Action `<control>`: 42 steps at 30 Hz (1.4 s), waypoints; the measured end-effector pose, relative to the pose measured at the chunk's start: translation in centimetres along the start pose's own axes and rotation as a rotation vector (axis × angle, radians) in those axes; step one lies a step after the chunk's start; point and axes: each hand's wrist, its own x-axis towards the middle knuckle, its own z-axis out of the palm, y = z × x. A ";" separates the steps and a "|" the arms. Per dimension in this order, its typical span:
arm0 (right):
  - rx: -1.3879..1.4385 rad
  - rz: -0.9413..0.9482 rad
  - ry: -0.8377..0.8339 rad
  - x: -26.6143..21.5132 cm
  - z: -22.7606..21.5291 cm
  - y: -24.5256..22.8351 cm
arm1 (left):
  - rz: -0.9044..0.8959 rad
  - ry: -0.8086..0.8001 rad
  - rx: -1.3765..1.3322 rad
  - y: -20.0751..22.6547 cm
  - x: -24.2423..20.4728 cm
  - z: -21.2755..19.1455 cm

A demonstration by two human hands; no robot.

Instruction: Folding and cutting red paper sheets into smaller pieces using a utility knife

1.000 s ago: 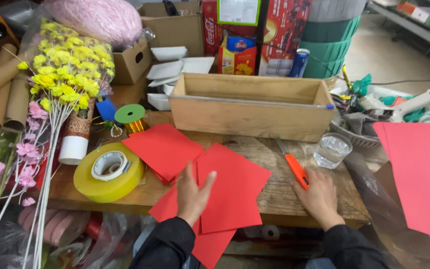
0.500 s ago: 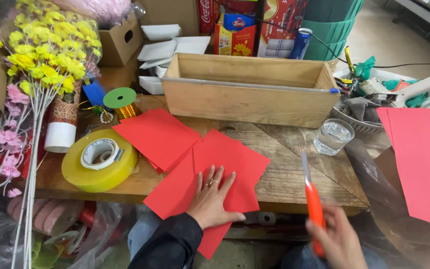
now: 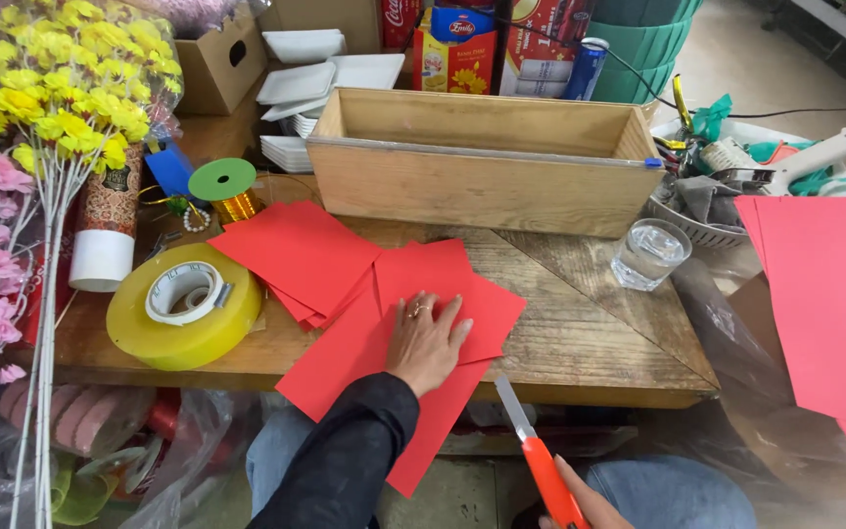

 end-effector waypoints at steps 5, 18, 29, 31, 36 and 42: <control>-0.658 -0.317 0.473 -5.0 5.9 -6.7 | 0.022 0.125 0.265 0.9 0.0 1.0; -0.734 -0.141 0.354 -1.6 5.5 -6.2 | -0.043 -0.094 0.211 0.7 0.3 1.6; -0.766 -0.102 0.313 -1.5 7.8 -11.8 | -0.044 -0.082 0.201 0.3 0.2 2.2; -0.799 -0.092 0.314 -0.8 8.0 -11.8 | -0.016 -0.006 0.239 0.0 0.2 3.0; -0.694 0.023 0.317 -1.7 8.8 -14.4 | -0.043 -0.102 0.213 0.7 0.1 1.4; -0.729 -0.007 0.329 -0.9 7.8 -13.0 | -0.036 -0.050 0.220 0.4 0.1 2.0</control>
